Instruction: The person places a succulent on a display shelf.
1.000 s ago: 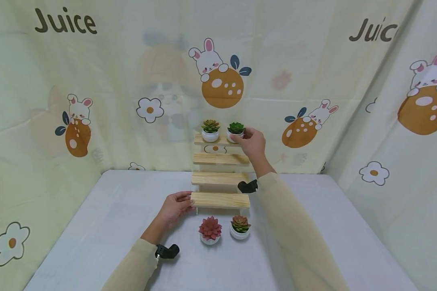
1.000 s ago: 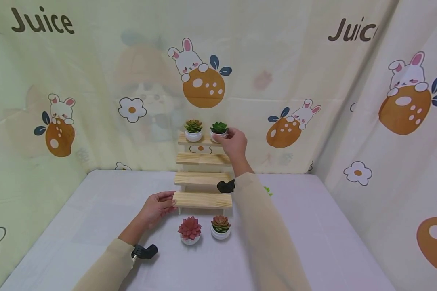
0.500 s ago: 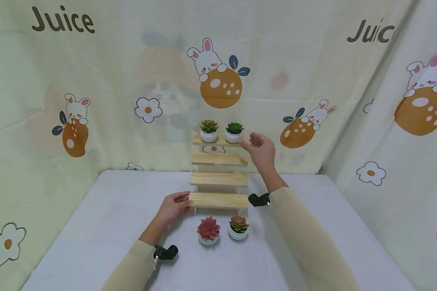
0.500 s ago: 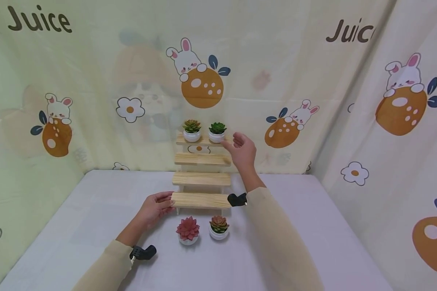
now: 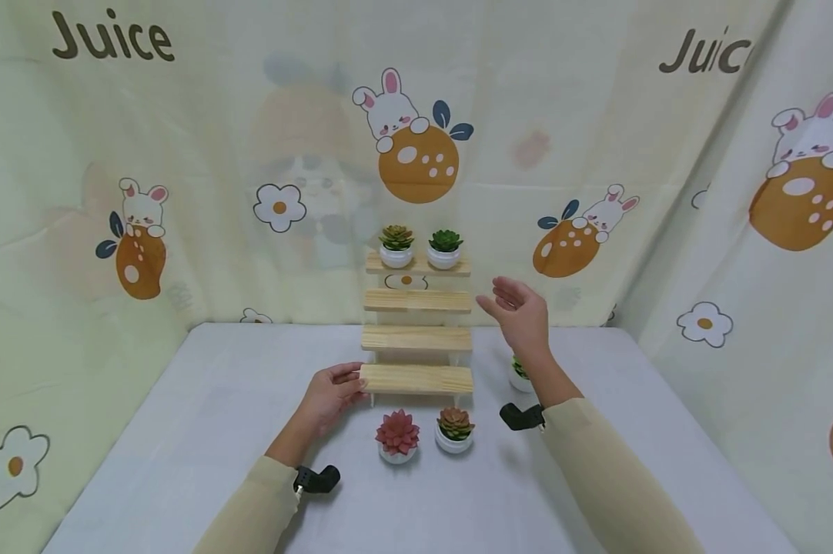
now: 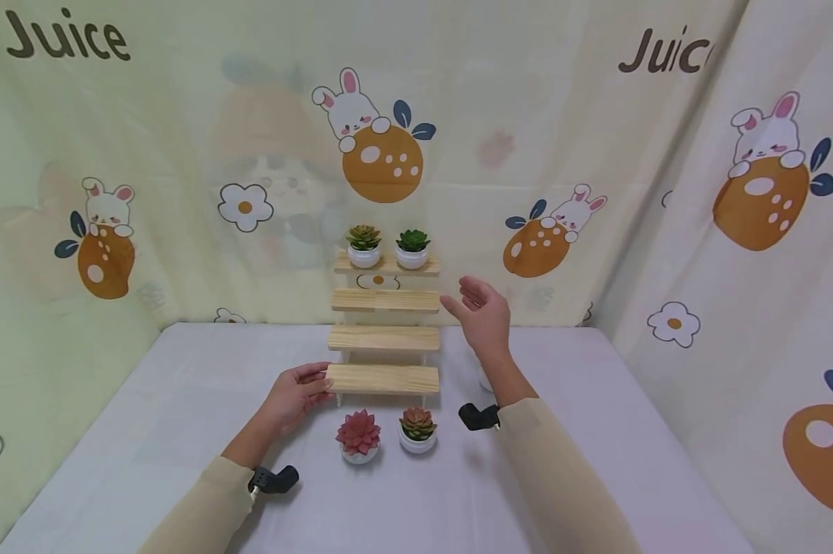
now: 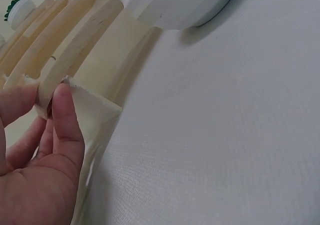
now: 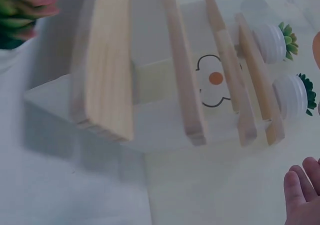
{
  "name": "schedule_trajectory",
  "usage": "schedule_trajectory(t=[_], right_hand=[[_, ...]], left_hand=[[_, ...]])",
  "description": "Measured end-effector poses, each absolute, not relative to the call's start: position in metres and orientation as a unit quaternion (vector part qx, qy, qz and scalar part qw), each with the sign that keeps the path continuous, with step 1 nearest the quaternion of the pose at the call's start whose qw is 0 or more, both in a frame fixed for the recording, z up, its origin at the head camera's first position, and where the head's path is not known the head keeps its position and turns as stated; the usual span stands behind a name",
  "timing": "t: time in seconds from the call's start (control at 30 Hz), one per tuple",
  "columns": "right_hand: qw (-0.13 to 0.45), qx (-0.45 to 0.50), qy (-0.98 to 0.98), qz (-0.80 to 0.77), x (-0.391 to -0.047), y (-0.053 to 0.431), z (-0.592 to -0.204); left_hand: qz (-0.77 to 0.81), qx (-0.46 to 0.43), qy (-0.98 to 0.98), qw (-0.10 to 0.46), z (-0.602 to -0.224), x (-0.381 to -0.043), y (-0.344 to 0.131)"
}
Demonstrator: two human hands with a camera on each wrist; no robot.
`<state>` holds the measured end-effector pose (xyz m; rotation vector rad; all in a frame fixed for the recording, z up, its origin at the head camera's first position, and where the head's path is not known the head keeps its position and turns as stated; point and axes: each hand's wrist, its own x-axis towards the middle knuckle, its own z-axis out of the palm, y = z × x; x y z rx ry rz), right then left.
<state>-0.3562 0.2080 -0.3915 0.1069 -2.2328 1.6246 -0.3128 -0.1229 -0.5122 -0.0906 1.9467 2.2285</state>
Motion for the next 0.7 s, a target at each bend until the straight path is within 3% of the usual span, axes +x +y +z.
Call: schedule_trajectory(t=[0.7], right_hand=[[0.174,-0.012,-0.850,0.496,-0.315,0.259,-0.447]], left_hand=[[0.768,-0.027,0.635,0.084,-0.514,-0.314,-0.122]])
